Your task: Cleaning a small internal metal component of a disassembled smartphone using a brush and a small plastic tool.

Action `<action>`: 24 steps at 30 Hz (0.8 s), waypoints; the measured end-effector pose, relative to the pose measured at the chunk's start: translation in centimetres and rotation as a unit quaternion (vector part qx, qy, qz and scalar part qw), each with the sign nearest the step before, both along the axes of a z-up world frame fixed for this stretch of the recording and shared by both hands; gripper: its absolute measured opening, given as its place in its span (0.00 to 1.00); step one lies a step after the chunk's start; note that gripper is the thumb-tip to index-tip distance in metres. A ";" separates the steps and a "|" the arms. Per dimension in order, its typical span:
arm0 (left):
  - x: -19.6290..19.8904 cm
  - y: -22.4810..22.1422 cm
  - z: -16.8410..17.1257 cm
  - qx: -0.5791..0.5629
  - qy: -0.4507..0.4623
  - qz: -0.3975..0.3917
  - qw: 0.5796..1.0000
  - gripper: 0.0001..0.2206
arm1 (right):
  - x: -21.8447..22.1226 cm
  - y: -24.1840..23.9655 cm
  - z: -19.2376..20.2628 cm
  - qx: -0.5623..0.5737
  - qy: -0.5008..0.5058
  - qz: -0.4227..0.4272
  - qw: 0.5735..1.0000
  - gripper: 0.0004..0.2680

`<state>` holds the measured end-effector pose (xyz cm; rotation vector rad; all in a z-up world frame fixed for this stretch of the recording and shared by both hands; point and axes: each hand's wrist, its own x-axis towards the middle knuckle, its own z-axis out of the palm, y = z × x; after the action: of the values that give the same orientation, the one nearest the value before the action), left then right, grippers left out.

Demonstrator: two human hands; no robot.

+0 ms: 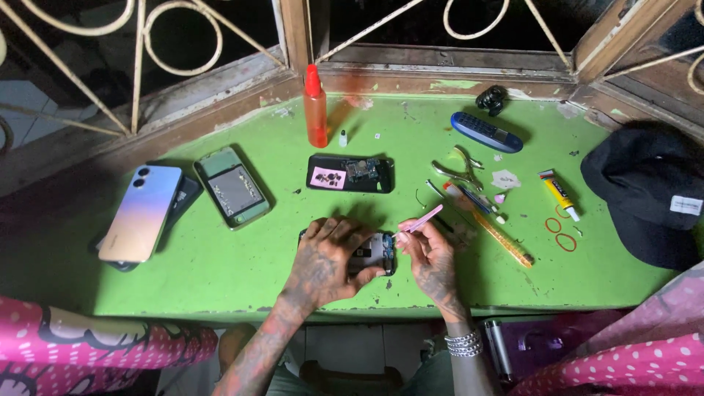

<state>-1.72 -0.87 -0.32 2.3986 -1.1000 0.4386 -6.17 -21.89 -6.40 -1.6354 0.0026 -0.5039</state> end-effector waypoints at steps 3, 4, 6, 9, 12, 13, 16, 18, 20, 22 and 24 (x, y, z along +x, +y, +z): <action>-0.4 -0.1 0.3 -0.006 -0.041 0.015 0.999 0.29 | 0.1 -0.2 0.0 -0.015 0.004 -0.002 1.000 0.05; -0.6 0.1 0.1 -0.008 -0.038 0.019 0.999 0.29 | 0.0 -0.1 0.1 -0.016 0.007 0.003 1.000 0.05; -0.8 0.0 -0.1 -0.001 -0.027 0.023 0.999 0.32 | -0.1 -0.1 0.5 -0.024 0.007 -0.007 1.000 0.05; -1.2 0.3 0.0 -0.005 -0.014 0.023 1.000 0.33 | 0.2 -0.3 -0.3 -0.031 0.008 -0.006 0.999 0.05; -1.2 0.4 -0.1 -0.002 -0.007 0.026 1.000 0.32 | 0.1 0.1 0.3 -0.036 0.011 -0.010 0.999 0.04; -1.2 0.4 -0.1 -0.002 -0.008 0.027 1.000 0.32 | 0.0 0.1 0.4 -0.036 0.009 -0.009 0.999 0.04; -1.1 0.4 0.2 -0.008 -0.007 0.028 1.000 0.33 | 0.0 0.2 0.5 -0.039 0.013 -0.008 0.999 0.05; -1.3 0.5 0.7 0.018 0.017 0.032 0.999 0.32 | -0.1 0.2 0.5 -0.055 0.017 -0.009 0.998 0.05; -1.3 0.5 0.7 0.020 0.022 0.032 0.999 0.32 | 0.0 0.2 0.5 -0.056 0.018 -0.009 0.998 0.05; -1.4 0.5 0.8 0.022 0.028 0.031 0.999 0.32 | -0.1 0.1 0.4 -0.057 0.019 -0.009 0.998 0.05; -1.3 0.5 1.0 0.034 0.048 0.029 0.998 0.33 | -0.1 0.1 0.4 -0.054 0.019 -0.004 0.998 0.05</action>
<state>-3.05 -0.33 0.64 2.4879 -1.0201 0.3061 -6.22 -21.81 -5.96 -1.7512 0.0101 -0.4856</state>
